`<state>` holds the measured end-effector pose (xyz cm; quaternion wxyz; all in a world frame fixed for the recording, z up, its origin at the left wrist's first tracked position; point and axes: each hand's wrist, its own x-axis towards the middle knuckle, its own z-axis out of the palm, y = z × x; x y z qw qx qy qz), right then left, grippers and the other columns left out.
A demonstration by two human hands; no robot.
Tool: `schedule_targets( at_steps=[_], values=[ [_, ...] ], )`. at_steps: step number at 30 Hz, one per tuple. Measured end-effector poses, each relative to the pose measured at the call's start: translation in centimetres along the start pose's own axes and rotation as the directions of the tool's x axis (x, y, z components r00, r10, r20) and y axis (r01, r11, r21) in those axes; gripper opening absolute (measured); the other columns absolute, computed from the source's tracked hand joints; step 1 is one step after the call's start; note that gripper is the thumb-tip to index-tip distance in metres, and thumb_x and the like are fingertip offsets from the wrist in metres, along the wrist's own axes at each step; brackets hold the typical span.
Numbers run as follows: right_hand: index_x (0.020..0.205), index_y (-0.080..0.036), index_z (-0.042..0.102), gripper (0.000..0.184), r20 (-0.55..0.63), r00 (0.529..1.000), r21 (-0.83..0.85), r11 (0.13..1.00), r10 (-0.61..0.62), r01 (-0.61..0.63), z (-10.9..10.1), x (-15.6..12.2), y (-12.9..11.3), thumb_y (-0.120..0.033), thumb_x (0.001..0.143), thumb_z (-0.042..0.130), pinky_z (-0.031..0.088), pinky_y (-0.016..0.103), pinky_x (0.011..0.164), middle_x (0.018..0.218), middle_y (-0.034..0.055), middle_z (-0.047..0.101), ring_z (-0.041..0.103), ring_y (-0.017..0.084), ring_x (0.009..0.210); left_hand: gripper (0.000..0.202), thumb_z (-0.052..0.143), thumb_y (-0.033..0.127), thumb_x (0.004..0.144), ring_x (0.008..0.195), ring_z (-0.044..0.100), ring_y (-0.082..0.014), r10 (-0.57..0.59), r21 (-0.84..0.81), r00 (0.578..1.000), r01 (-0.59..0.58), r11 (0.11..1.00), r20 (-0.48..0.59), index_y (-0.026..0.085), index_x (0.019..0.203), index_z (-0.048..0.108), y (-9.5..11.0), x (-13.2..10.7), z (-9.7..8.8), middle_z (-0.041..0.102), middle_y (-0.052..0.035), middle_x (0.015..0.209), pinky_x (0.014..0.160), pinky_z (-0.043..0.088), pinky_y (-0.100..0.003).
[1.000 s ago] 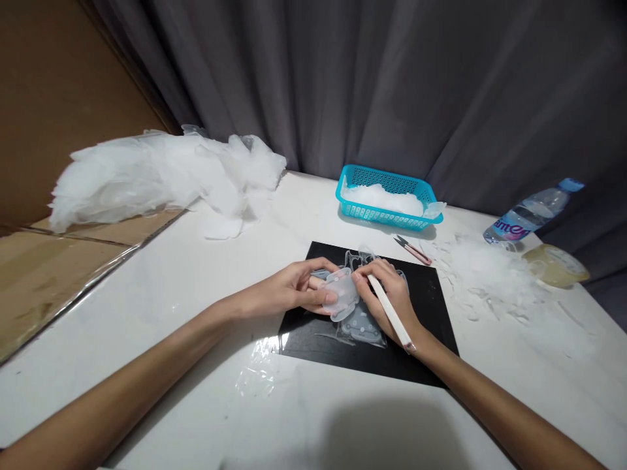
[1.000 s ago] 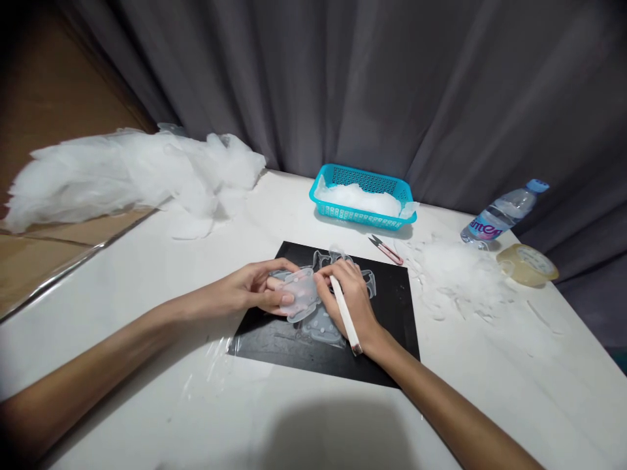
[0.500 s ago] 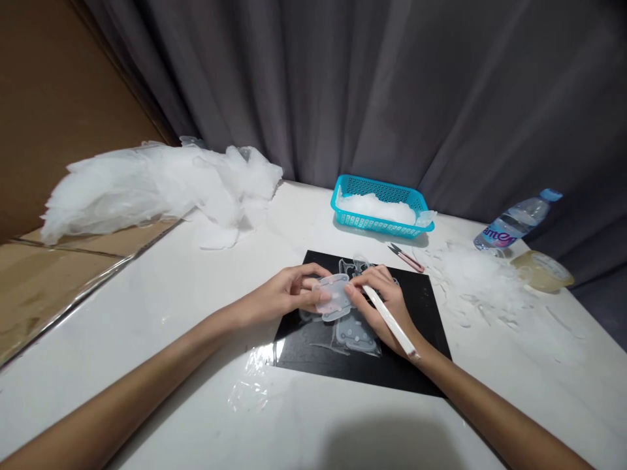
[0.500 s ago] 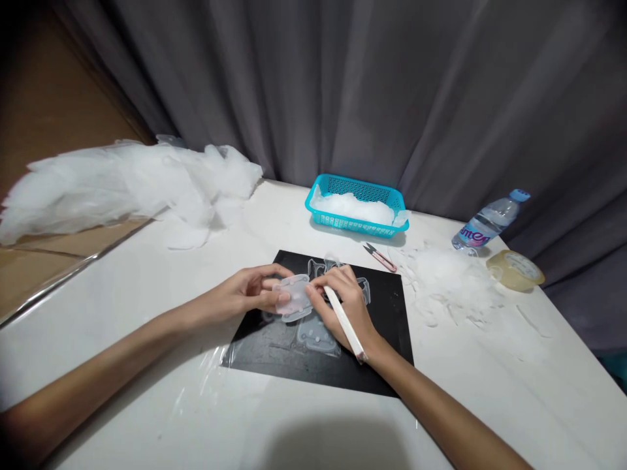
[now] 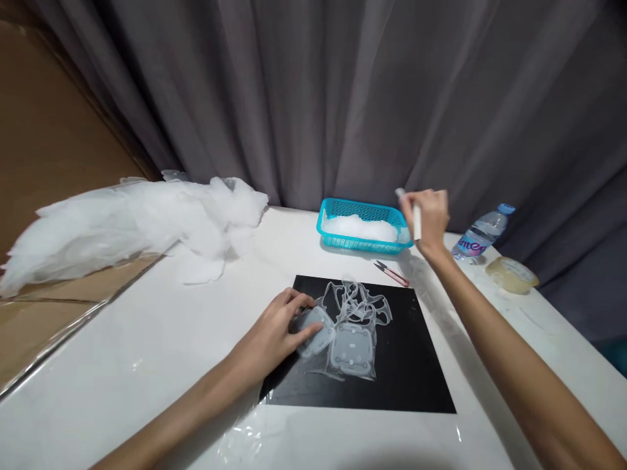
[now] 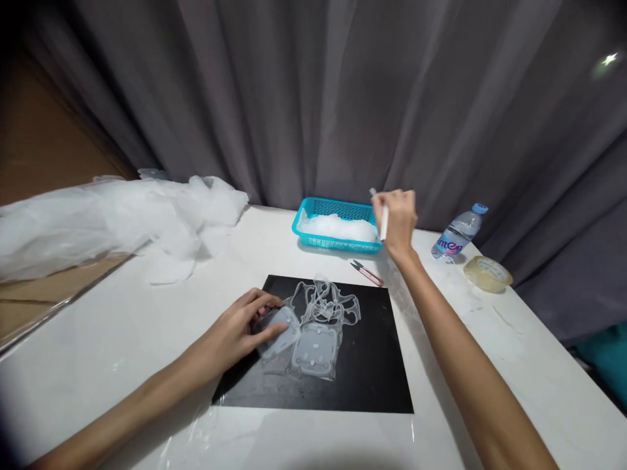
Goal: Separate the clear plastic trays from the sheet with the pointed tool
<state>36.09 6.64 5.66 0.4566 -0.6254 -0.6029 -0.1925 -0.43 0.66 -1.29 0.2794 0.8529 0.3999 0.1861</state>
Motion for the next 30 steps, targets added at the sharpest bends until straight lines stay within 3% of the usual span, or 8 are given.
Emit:
schedule_targets(
  at_steps=[4, 9, 11, 14, 19, 21, 23, 30],
  values=[
    [0.086, -0.021, 0.076, 0.035, 0.247, 0.96, 0.13, 0.987, -0.129, 0.099, 1.9, -3.9, -1.3, -0.046, 0.102, 0.058, 0.049, 0.04, 0.084, 0.082, 0.0081, 0.072, 0.059, 0.026, 0.087, 0.037, 0.067, 0.056, 0.094, 0.078, 0.06, -0.0208, -0.086, -0.021, 0.995, 0.087, 0.996, 0.049, 0.023, 0.11, 0.062, 0.4, 0.0, -0.3, 0.061, -0.0027, 0.095, 0.072, 0.048, -0.034],
    [0.102, -0.021, 0.076, 0.03, 0.398, 0.884, 0.32, 0.94, -0.246, 0.118, -1.9, -10.4, -5.9, -0.032, 0.108, 0.049, 0.053, 0.036, 0.086, 0.092, 0.0062, 0.073, 0.067, 0.021, 0.088, 0.036, 0.064, 0.056, 0.096, 0.066, 0.056, -0.0196, -0.109, -0.087, 0.983, 0.123, 0.989, 0.149, 0.023, 0.102, 0.051, 1.1, -0.3, -0.9, 0.056, 0.0028, 0.074, 0.063, 0.039, -0.031],
    [0.121, -0.023, 0.072, 0.028, 0.522, 0.809, 0.478, 0.878, -0.271, -0.014, -4.0, -12.8, -7.9, -0.03, 0.108, 0.048, 0.054, 0.035, 0.087, 0.102, 0.0072, 0.074, 0.069, 0.021, 0.094, 0.031, 0.06, 0.053, 0.1, 0.063, 0.055, -0.0191, -0.101, -0.113, 0.978, 0.123, 0.986, 0.182, 0.024, 0.103, 0.049, 1.1, -0.4, -0.9, 0.055, 0.0045, 0.069, 0.062, 0.037, -0.031],
    [0.142, -0.028, 0.059, 0.035, 0.691, 0.697, 0.478, 0.843, -0.189, -0.246, -6.2, -15.9, -9.9, -0.032, 0.108, 0.049, 0.054, 0.035, 0.094, 0.122, 0.0073, 0.072, 0.07, 0.021, 0.104, 0.032, 0.058, 0.056, 0.101, 0.071, 0.058, -0.02, -0.069, -0.086, 0.975, 0.089, 0.992, 0.211, 0.024, 0.106, 0.052, 1.2, -0.4, -1.1, 0.059, 0.0022, 0.079, 0.066, 0.04, -0.031],
    [0.117, -0.025, 0.07, 0.021, 0.814, 0.573, 0.427, 0.769, -0.098, -0.475, -7.0, -17.5, -9.8, -0.037, 0.104, 0.058, 0.056, 0.033, 0.087, 0.105, 0.0038, 0.075, 0.072, 0.02, 0.094, 0.057, 0.07, 0.064, 0.09, 0.117, 0.054, -0.0297, 0.189, -0.054, 0.95, -0.181, 0.982, 0.25, 0.029, 0.132, 0.057, 1.4, -0.4, -1.3, 0.057, -0.0062, 0.124, 0.098, 0.044, -0.039],
    [0.111, -0.023, 0.07, 0.02, 0.872, 0.48, 0.4, 0.7, -0.092, -0.591, -6.9, -17.1, -9.1, -0.039, 0.102, 0.062, 0.056, 0.03, 0.08, 0.096, 0.0026, 0.076, 0.073, 0.019, 0.087, 0.06, 0.069, 0.065, 0.091, 0.119, 0.051, -0.0297, 0.249, -0.085, 0.924, -0.234, 0.968, 0.29, 0.029, 0.136, 0.055, 1.5, -0.4, -1.0, 0.056, -0.0062, 0.129, 0.101, 0.042, -0.039],
    [0.11, -0.022, 0.07, 0.019, 0.897, 0.426, 0.39, 0.662, -0.117, -0.64, -6.9, -16.6, -8.4, -0.037, 0.1, 0.064, 0.055, 0.03, 0.079, 0.091, 0.0021, 0.077, 0.074, 0.019, 0.086, 0.055, 0.065, 0.066, 0.093, 0.113, 0.052, -0.0284, 0.262, -0.068, 0.915, -0.253, 0.965, 0.306, 0.027, 0.131, 0.056, 1.5, -0.3, -0.7, 0.058, -0.0056, 0.125, 0.098, 0.042, -0.039],
    [0.107, -0.024, 0.067, 0.012, 0.881, 0.467, 0.342, 0.779, -0.071, -0.526, -7.4, -15.6, -7.5, -0.033, 0.1, 0.064, 0.052, 0.03, 0.082, 0.091, -0.0013, 0.077, 0.073, 0.018, 0.089, 0.046, 0.061, 0.066, 0.095, 0.104, 0.052, -0.0269, 0.221, 0.039, 0.932, -0.242, 0.97, 0.286, 0.023, 0.113, 0.06, 1.5, 0.4, -0.9, 0.059, -0.0044, 0.113, 0.092, 0.041, -0.039]
  ],
)
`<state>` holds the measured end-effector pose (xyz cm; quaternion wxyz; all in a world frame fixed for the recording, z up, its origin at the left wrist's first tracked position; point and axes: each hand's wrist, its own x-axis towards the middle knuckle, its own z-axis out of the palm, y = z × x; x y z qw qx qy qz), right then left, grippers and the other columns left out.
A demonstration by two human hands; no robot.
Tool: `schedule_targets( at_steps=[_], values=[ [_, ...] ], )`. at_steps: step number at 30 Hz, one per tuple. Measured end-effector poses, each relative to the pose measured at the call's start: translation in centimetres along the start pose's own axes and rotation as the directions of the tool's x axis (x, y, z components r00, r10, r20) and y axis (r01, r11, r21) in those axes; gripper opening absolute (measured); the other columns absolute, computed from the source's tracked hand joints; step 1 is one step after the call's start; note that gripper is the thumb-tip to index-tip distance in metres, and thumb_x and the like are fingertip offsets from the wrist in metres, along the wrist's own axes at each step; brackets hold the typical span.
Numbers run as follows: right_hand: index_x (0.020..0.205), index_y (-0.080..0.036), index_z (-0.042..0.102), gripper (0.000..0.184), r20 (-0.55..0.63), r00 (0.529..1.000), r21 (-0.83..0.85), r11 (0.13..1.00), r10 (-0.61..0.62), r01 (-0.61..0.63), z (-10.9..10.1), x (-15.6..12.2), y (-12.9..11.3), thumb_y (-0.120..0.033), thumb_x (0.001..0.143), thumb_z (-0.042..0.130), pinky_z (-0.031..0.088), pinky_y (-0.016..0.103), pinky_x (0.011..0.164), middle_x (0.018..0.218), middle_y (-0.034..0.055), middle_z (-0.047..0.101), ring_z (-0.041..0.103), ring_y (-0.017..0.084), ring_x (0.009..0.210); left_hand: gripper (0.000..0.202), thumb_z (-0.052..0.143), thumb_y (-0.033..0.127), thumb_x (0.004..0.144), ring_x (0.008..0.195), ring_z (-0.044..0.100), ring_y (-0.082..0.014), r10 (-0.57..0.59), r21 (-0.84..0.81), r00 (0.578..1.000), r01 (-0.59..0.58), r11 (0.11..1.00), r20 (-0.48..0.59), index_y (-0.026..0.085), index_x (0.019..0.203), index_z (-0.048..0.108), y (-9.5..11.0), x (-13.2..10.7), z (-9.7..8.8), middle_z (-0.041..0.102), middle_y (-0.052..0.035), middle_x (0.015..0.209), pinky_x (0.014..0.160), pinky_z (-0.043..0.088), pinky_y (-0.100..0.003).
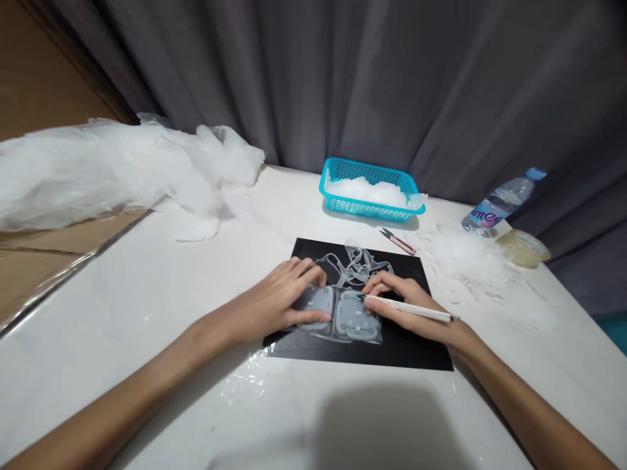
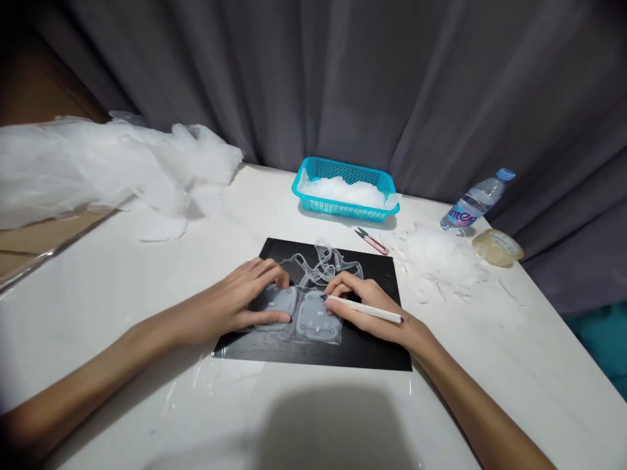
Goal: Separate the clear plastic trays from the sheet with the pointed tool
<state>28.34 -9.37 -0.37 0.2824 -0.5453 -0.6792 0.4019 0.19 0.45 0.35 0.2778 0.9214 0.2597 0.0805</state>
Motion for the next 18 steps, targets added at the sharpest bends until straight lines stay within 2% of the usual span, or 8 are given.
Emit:
schedule_targets(
  at_steps=[7, 12, 15, 18],
  values=[
    [0.109, -0.025, 0.066, 0.014, -0.067, 0.991, -0.158, 0.982, -0.119, 0.107, 0.0, -0.2, -0.2, -0.037, 0.104, 0.059, 0.053, 0.032, 0.087, 0.108, 0.0024, 0.075, 0.072, 0.02, 0.098, 0.045, 0.056, 0.066, 0.098, 0.099, 0.054, -0.0268, -0.022, 0.068, 0.999, 0.024, 0.997, -0.034, 0.022, 0.107, 0.057, -0.1, 0.2, 0.3, 0.061, -0.0051, 0.108, 0.091, 0.04, -0.04],
    [0.111, -0.025, 0.065, 0.013, -0.065, 0.965, -0.365, 0.907, -0.252, 0.212, -0.1, -0.6, 0.0, -0.033, 0.106, 0.055, 0.053, 0.036, 0.088, 0.108, 0.005, 0.075, 0.072, 0.022, 0.097, 0.047, 0.059, 0.065, 0.098, 0.108, 0.054, -0.0286, -0.017, 0.021, 0.996, 0.019, 1.0, -0.087, 0.021, 0.113, 0.057, 0.3, 0.4, 0.8, 0.06, -0.0063, 0.114, 0.097, 0.042, -0.041],
    [0.11, -0.025, 0.066, 0.012, -0.009, 0.941, -0.407, 0.861, -0.338, 0.306, -0.1, -1.1, -0.3, -0.03, 0.106, 0.057, 0.053, 0.04, 0.088, 0.105, 0.0065, 0.074, 0.07, 0.024, 0.095, 0.046, 0.06, 0.061, 0.099, 0.114, 0.055, -0.0284, -0.038, -0.095, 0.993, 0.028, 0.995, -0.109, 0.022, 0.123, 0.056, 0.3, 0.1, -0.2, 0.06, -0.0068, 0.121, 0.102, 0.042, -0.04],
    [0.11, -0.025, 0.068, 0.01, 0.008, 0.919, -0.327, 0.868, -0.393, 0.374, 0.8, -1.3, -1.0, -0.027, 0.104, 0.06, 0.053, 0.042, 0.093, 0.105, 0.0072, 0.073, 0.067, 0.024, 0.099, 0.041, 0.063, 0.056, 0.099, 0.117, 0.055, -0.0273, -0.035, -0.16, 0.993, 0.017, 0.987, -0.11, 0.025, 0.126, 0.058, -0.4, -0.4, -2.2, 0.061, -0.0062, 0.124, 0.104, 0.042, -0.039]
  ],
)
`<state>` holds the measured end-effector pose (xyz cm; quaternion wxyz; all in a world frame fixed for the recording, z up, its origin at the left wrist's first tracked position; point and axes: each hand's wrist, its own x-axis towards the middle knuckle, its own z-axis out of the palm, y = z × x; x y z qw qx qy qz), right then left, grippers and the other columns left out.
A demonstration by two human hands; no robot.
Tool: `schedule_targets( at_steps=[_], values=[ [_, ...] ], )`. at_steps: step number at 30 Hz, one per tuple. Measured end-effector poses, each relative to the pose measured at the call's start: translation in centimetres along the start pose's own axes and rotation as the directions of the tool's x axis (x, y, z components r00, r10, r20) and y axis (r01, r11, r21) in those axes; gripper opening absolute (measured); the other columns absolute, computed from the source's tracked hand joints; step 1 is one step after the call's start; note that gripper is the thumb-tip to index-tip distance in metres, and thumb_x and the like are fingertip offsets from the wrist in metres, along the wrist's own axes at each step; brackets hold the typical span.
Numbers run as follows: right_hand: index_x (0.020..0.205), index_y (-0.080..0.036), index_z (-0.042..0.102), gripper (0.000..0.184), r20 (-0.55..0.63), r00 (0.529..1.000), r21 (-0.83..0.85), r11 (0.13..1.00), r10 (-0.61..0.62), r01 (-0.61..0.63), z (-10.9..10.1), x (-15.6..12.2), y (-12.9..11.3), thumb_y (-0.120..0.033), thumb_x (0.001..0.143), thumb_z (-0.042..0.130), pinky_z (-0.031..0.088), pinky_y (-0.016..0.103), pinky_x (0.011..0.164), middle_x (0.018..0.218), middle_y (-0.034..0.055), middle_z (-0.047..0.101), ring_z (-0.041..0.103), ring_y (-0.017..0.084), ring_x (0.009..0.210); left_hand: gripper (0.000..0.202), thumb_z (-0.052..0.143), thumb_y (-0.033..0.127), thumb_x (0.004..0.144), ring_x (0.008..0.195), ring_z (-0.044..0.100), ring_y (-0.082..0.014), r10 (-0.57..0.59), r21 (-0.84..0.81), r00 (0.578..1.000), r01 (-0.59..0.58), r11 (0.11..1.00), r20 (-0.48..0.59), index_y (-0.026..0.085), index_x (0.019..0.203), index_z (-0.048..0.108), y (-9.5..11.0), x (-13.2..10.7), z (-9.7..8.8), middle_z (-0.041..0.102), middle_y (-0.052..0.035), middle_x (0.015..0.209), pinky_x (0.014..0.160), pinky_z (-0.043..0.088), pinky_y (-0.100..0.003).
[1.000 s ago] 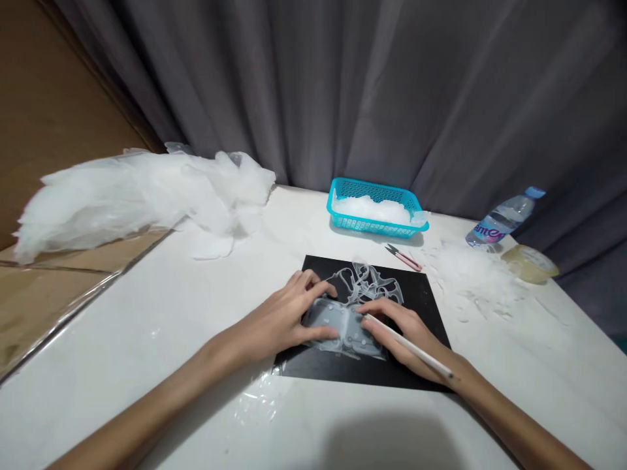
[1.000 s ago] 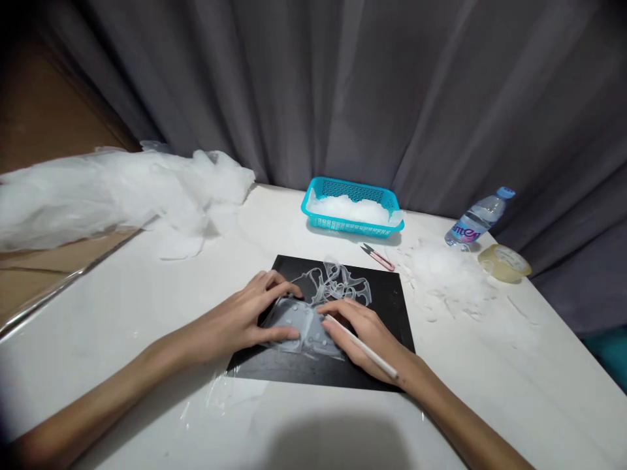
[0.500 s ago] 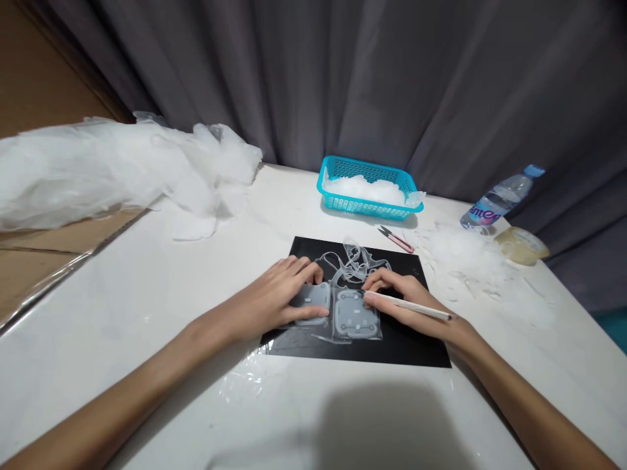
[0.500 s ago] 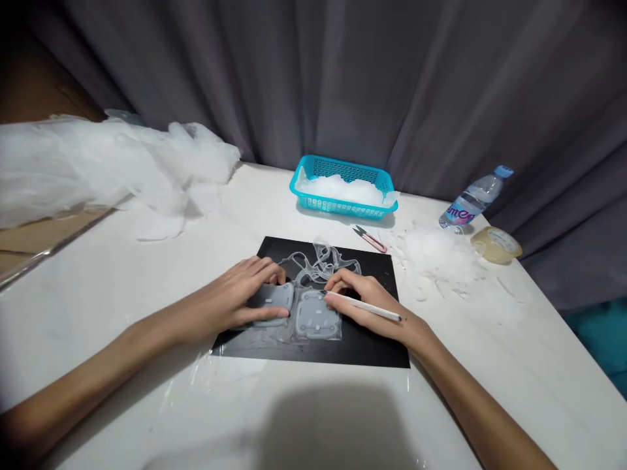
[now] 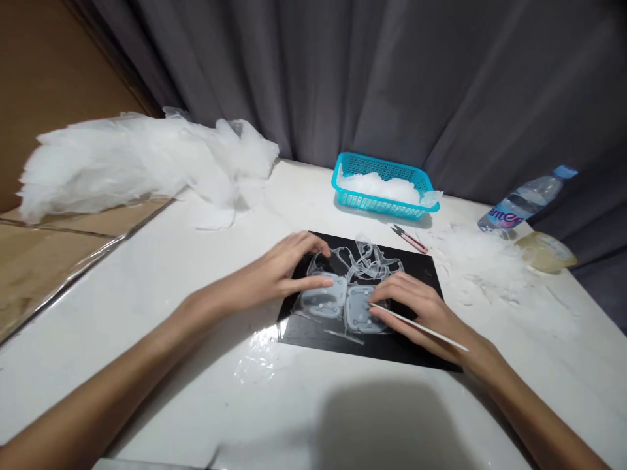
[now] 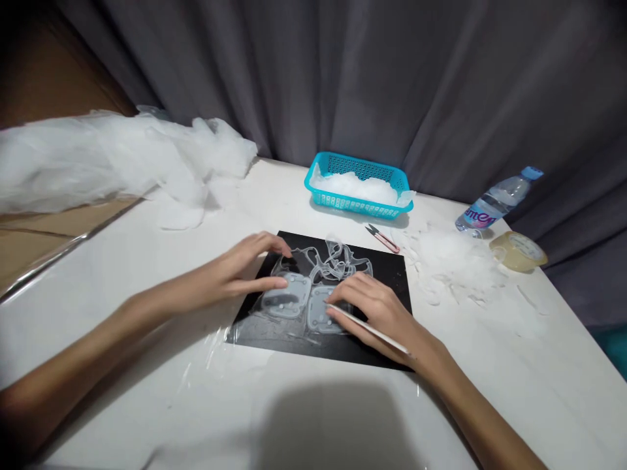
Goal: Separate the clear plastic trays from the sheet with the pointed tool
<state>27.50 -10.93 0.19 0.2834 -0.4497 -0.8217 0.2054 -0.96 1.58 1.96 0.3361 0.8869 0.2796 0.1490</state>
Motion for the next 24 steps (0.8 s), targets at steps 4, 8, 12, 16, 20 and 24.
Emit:
schedule_targets(
  at_steps=[4, 8, 12, 16, 20, 24],
  values=[
    [0.11, -0.025, 0.069, 0.01, 0.011, 1.0, 0.16, 0.987, -0.025, 0.023, 2.0, 1.3, -1.4, -0.028, 0.103, 0.062, 0.053, 0.041, 0.098, 0.111, 0.0073, 0.071, 0.065, 0.023, 0.106, 0.036, 0.074, 0.052, 0.092, 0.118, 0.054, -0.0286, 0.07, -0.02, 0.994, -0.068, 0.997, 0.081, 0.028, 0.118, 0.068, -1.1, -0.1, -1.4, 0.064, -0.0055, 0.123, 0.104, 0.04, -0.04],
    [0.109, -0.026, 0.069, 0.008, 0.043, 0.998, 0.272, 0.962, -0.035, 0.023, 3.8, 2.7, -1.8, -0.027, 0.103, 0.063, 0.052, 0.04, 0.101, 0.112, 0.0054, 0.071, 0.065, 0.022, 0.11, 0.027, 0.075, 0.047, 0.092, 0.118, 0.054, -0.0289, 0.127, -0.091, 0.978, -0.113, 0.989, 0.168, 0.029, 0.112, 0.073, -2.1, 0.2, 0.0, 0.064, -0.0058, 0.121, 0.106, 0.04, -0.04],
    [0.108, -0.026, 0.069, 0.008, 0.069, 0.997, 0.311, 0.95, -0.034, 0.011, 4.5, 3.1, -1.7, -0.025, 0.102, 0.064, 0.052, 0.04, 0.103, 0.111, 0.0046, 0.072, 0.065, 0.021, 0.112, 0.026, 0.073, 0.048, 0.094, 0.119, 0.053, -0.0283, 0.126, -0.075, 0.974, -0.114, 0.991, 0.187, 0.029, 0.111, 0.073, -2.5, 0.2, 0.8, 0.061, -0.0061, 0.123, 0.106, 0.04, -0.04],
    [0.108, -0.026, 0.069, 0.007, 0.056, 0.998, 0.302, 0.953, -0.022, 0.004, 4.6, 3.0, -1.6, -0.026, 0.102, 0.065, 0.052, 0.041, 0.102, 0.109, 0.0041, 0.072, 0.064, 0.021, 0.109, 0.029, 0.076, 0.048, 0.092, 0.121, 0.052, -0.029, 0.124, -0.087, 0.97, -0.107, 0.99, 0.209, 0.03, 0.114, 0.073, -2.5, 0.0, 0.5, 0.059, -0.0061, 0.126, 0.108, 0.04, -0.041],
    [0.109, -0.026, 0.069, 0.008, 0.073, 0.997, 0.304, 0.953, -0.019, -0.004, 4.6, 3.0, -1.8, -0.027, 0.103, 0.064, 0.052, 0.04, 0.102, 0.108, 0.0036, 0.072, 0.064, 0.021, 0.11, 0.036, 0.081, 0.047, 0.087, 0.122, 0.052, -0.0296, 0.107, -0.123, 0.967, -0.081, 0.989, 0.229, 0.031, 0.117, 0.072, -2.5, -0.2, 0.3, 0.058, -0.0058, 0.128, 0.108, 0.041, -0.042],
    [0.112, -0.026, 0.068, 0.01, 0.08, 0.997, 0.255, 0.967, -0.018, -0.003, 4.5, 2.8, -2.0, -0.026, 0.104, 0.062, 0.052, 0.039, 0.102, 0.11, 0.0038, 0.071, 0.064, 0.021, 0.111, 0.041, 0.084, 0.046, 0.083, 0.123, 0.051, -0.0307, 0.11, -0.133, 0.965, -0.08, 0.988, 0.236, 0.032, 0.119, 0.072, -2.6, -0.2, 0.3, 0.058, -0.0057, 0.129, 0.108, 0.041, -0.043]
  ],
)
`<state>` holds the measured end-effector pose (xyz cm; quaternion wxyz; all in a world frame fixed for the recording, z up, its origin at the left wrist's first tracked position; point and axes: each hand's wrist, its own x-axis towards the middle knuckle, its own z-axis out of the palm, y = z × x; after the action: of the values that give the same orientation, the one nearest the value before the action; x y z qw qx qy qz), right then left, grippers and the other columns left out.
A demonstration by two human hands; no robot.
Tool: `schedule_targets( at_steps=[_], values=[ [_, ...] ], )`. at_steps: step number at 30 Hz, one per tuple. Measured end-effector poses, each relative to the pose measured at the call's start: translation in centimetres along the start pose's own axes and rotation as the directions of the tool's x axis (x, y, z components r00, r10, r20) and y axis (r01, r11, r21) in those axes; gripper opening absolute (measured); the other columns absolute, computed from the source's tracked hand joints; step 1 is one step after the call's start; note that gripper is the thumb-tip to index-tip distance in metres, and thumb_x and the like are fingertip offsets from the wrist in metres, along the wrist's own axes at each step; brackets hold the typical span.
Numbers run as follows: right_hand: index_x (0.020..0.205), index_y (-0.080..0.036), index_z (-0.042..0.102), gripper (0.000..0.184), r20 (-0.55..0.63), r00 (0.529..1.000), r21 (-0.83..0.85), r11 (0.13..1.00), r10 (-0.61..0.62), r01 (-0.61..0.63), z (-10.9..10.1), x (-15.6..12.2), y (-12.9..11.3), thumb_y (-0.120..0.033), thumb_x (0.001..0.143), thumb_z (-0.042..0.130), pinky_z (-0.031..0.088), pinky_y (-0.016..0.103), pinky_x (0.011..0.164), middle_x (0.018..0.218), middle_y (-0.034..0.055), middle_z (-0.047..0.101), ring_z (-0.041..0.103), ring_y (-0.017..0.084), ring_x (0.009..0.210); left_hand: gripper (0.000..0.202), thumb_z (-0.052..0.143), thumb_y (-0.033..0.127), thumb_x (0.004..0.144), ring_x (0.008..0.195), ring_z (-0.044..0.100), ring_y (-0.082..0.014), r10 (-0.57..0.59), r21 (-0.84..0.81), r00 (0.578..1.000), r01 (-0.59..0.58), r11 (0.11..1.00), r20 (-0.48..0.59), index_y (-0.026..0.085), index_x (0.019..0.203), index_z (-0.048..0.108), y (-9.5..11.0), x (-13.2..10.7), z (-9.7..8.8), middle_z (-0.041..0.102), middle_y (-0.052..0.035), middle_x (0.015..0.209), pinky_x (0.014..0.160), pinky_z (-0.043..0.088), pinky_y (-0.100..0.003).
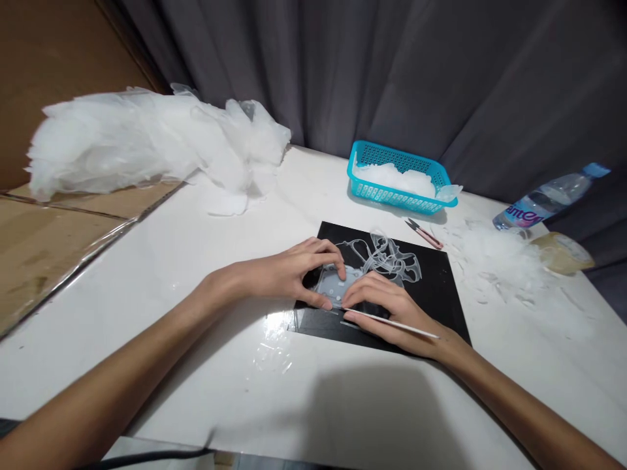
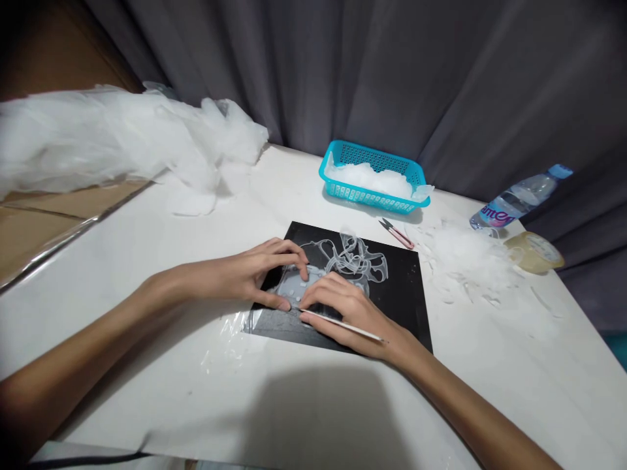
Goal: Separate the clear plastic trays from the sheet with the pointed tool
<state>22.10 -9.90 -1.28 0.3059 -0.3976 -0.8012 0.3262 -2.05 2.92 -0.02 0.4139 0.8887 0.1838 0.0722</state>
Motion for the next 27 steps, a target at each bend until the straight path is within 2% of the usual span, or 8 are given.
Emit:
schedule_targets(
  at_steps=[5, 8, 12, 19, 24, 27],
  values=[
    [0.115, -0.023, 0.066, 0.013, -0.004, 0.993, -0.157, 0.981, -0.12, 0.118, 0.5, 0.0, 0.0, -0.025, 0.106, 0.057, 0.055, 0.039, 0.096, 0.109, 0.0067, 0.072, 0.065, 0.022, 0.107, 0.043, 0.08, 0.047, 0.087, 0.126, 0.048, -0.0306, -0.01, 0.039, 0.999, 0.008, 0.999, 0.05, 0.031, 0.124, 0.066, 0.1, -0.1, 0.0, 0.055, -0.0061, 0.133, 0.109, 0.04, -0.042],
    [0.111, -0.019, 0.067, 0.013, -0.015, 0.977, -0.319, 0.927, -0.214, 0.198, 1.0, 0.2, 0.1, -0.022, 0.106, 0.056, 0.056, 0.036, 0.09, 0.102, 0.0076, 0.073, 0.067, 0.021, 0.1, 0.043, 0.076, 0.047, 0.091, 0.13, 0.045, -0.03, -0.021, 0.058, 0.995, 0.015, 0.998, 0.093, 0.03, 0.128, 0.062, 0.2, -0.1, 0.0, 0.052, -0.0066, 0.137, 0.112, 0.037, -0.041],
    [0.106, -0.017, 0.068, 0.011, -0.012, 0.963, -0.475, 0.849, -0.271, 0.233, 1.4, 0.2, 0.2, -0.019, 0.105, 0.058, 0.056, 0.032, 0.084, 0.097, 0.007, 0.074, 0.069, 0.02, 0.095, 0.043, 0.074, 0.047, 0.092, 0.132, 0.043, -0.0293, -0.02, 0.074, 0.993, 0.012, 0.997, 0.115, 0.03, 0.129, 0.06, 0.1, -0.1, 0.0, 0.05, -0.007, 0.139, 0.114, 0.035, -0.041],
    [0.105, -0.018, 0.067, 0.011, -0.035, 0.959, -0.498, 0.837, -0.28, 0.226, 1.7, 0.1, 0.1, -0.021, 0.105, 0.057, 0.053, 0.031, 0.082, 0.097, 0.0059, 0.074, 0.067, 0.019, 0.092, 0.047, 0.077, 0.043, 0.088, 0.141, 0.039, -0.0318, -0.067, 0.047, 0.984, 0.06, 0.997, 0.167, 0.029, 0.13, 0.062, 0.2, 0.6, -0.2, 0.049, -0.0075, 0.144, 0.119, 0.033, -0.046],
    [0.099, -0.019, 0.065, 0.011, -0.013, 0.972, -0.531, 0.826, -0.233, 0.191, 1.9, -0.2, -0.1, -0.012, 0.101, 0.057, 0.046, 0.029, 0.073, 0.1, 0.0046, 0.07, 0.06, 0.018, 0.087, 0.05, 0.08, 0.043, 0.084, 0.159, 0.013, -0.0392, -0.114, 0.027, 0.969, 0.111, 0.993, 0.22, 0.028, 0.129, 0.063, 0.6, 1.6, -0.5, 0.04, -0.0092, 0.159, 0.126, 0.021, -0.055],
    [0.098, -0.02, 0.063, 0.014, 0.027, 0.979, -0.562, 0.807, -0.202, 0.182, 1.8, -0.5, -0.1, -0.008, 0.099, 0.056, 0.044, 0.029, 0.071, 0.099, 0.0051, 0.068, 0.059, 0.018, 0.088, 0.055, 0.082, 0.039, 0.081, 0.161, 0.007, -0.0402, -0.128, 0.032, 0.96, 0.124, 0.992, 0.248, 0.025, 0.13, 0.062, 0.8, 2.1, -0.7, 0.039, -0.0104, 0.162, 0.127, 0.017, -0.058]
  ],
)
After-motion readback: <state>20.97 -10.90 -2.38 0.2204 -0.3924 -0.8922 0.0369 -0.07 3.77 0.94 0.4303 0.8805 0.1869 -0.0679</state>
